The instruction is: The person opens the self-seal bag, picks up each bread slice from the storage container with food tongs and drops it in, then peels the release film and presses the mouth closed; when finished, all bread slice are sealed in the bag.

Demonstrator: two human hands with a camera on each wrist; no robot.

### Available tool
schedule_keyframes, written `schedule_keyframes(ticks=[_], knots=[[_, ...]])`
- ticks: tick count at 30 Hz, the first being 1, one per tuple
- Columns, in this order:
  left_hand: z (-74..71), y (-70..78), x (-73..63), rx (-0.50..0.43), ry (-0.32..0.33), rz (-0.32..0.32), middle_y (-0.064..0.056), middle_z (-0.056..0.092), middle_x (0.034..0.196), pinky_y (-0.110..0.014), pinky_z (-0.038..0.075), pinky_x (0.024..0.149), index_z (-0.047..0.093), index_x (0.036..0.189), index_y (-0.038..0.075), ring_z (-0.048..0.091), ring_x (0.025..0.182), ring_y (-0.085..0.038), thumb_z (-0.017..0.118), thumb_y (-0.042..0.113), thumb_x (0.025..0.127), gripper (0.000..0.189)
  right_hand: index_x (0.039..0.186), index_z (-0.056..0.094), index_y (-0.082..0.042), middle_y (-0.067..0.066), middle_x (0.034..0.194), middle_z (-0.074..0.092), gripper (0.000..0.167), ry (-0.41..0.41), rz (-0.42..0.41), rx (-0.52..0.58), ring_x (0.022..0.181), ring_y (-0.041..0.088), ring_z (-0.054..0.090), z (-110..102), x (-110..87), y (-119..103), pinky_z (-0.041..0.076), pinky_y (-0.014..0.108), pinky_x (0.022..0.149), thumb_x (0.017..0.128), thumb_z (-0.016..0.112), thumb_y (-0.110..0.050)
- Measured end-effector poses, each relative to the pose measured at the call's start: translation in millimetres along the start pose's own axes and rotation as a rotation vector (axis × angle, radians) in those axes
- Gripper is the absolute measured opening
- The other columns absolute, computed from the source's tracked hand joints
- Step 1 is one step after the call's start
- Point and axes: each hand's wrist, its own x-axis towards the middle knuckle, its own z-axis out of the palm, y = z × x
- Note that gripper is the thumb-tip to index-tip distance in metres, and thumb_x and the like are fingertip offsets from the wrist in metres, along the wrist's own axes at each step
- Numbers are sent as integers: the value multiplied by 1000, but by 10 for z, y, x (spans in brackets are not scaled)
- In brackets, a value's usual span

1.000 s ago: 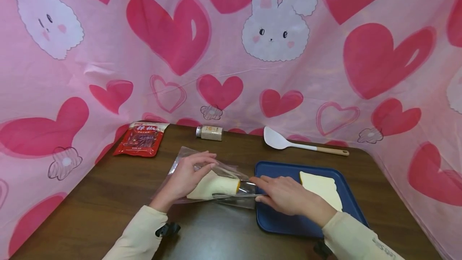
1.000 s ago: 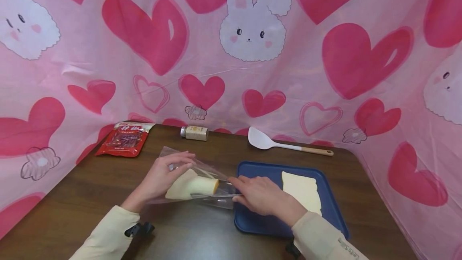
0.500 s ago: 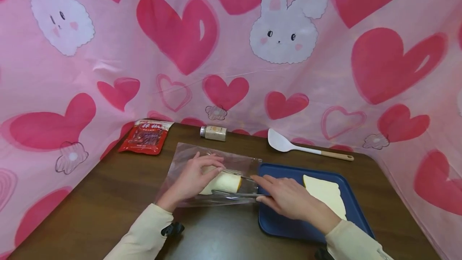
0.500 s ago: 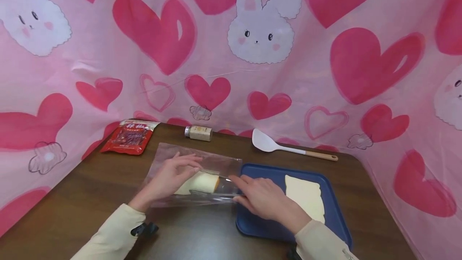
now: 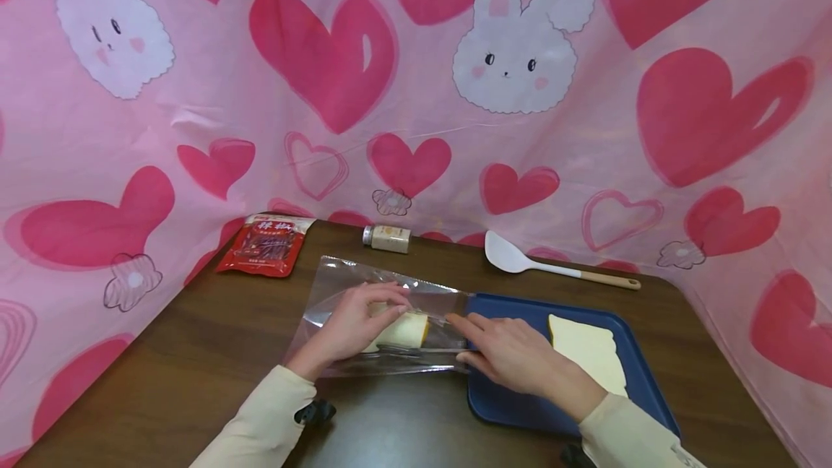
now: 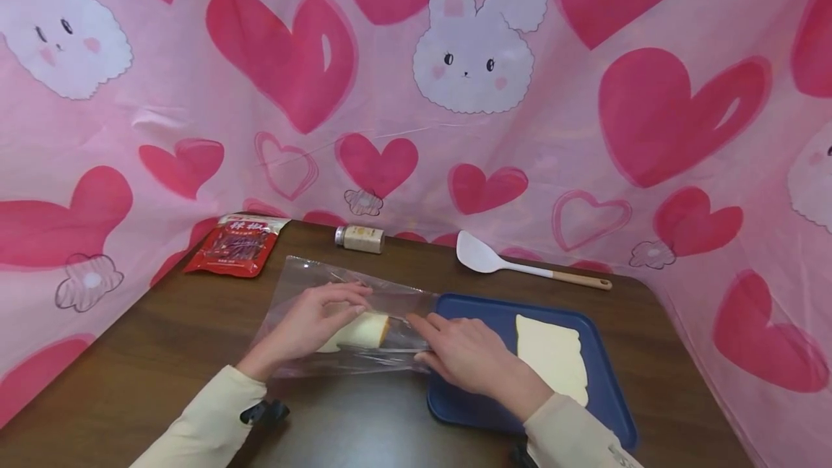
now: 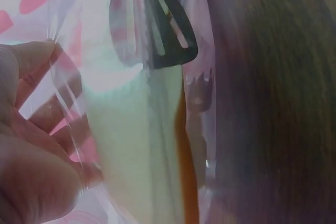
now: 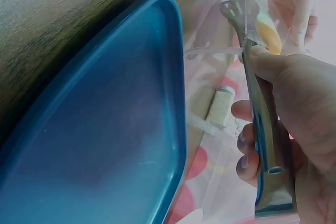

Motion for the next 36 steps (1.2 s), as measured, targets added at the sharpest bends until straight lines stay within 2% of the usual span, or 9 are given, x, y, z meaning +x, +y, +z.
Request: schedule_keyframes(ticks=[4, 10, 17, 21, 24, 27, 30, 36], knots=[[-7, 7, -3, -28, -26, -9, -3, 77, 127, -61, 46, 115, 82, 107, 17, 65, 132, -30, 76, 17, 98, 11, 145, 58, -14, -3, 99, 67, 55, -17, 8, 16, 63, 5, 53, 3, -6, 1, 45, 20, 55, 99, 75, -37], [-41, 7, -10, -71, -90, -30, -2, 76, 131, -61, 48, 113, 81, 112, 19, 67, 130, -28, 73, 20, 101, 14, 144, 57, -16, -2, 105, 70, 54, -39, 19, 31, 67, 6, 57, -4, 12, -16, 52, 21, 59, 98, 76, -36], [-119, -75, -11, -103, -50, -38, -1, 74, 134, -62, 48, 113, 80, 106, 21, 64, 134, -29, 70, 18, 103, 11, 144, 58, -14, -2, 100, 69, 51, -55, 18, 43, 59, 4, 50, -22, -37, -26, 47, 24, 53, 100, 73, -36], [-131, -52, -5, -113, -65, -82, -1, 73, 137, -63, 47, 113, 80, 109, 22, 59, 140, -30, 70, 20, 103, 13, 143, 60, -14, 0, 99, 69, 49, -116, 46, 109, 58, 4, 49, -55, -44, -20, 47, 25, 53, 102, 70, -38], [-126, -24, -2, -110, -59, -80, 0, 73, 138, -63, 47, 113, 81, 109, 22, 59, 141, -29, 70, 19, 103, 13, 144, 61, -14, 1, 103, 71, 49, -171, 74, 147, 65, 8, 60, -71, -28, -6, 53, 30, 59, 103, 68, -40], [-128, 0, -1, -104, -38, -41, 1, 74, 135, -60, 48, 114, 81, 107, 22, 60, 141, -27, 71, 18, 102, 12, 144, 60, -13, 3, 110, 73, 49, -210, 87, 166, 79, 15, 70, -79, -19, 10, 60, 37, 69, 104, 66, -41], [-137, 27, -1, -96, -20, -12, 2, 74, 135, -58, 48, 115, 81, 108, 21, 60, 141, -26, 72, 20, 102, 11, 144, 61, -13, 4, 114, 74, 49, -225, 94, 176, 88, 18, 74, -85, -16, 16, 62, 40, 74, 105, 65, -41], [-133, 67, -11, -92, -6, -30, 3, 74, 135, -60, 46, 116, 81, 109, 21, 59, 141, -27, 73, 21, 101, 12, 144, 61, -13, 4, 112, 74, 49, -219, 92, 172, 85, 18, 73, -76, -15, 13, 62, 39, 72, 104, 66, -41]])
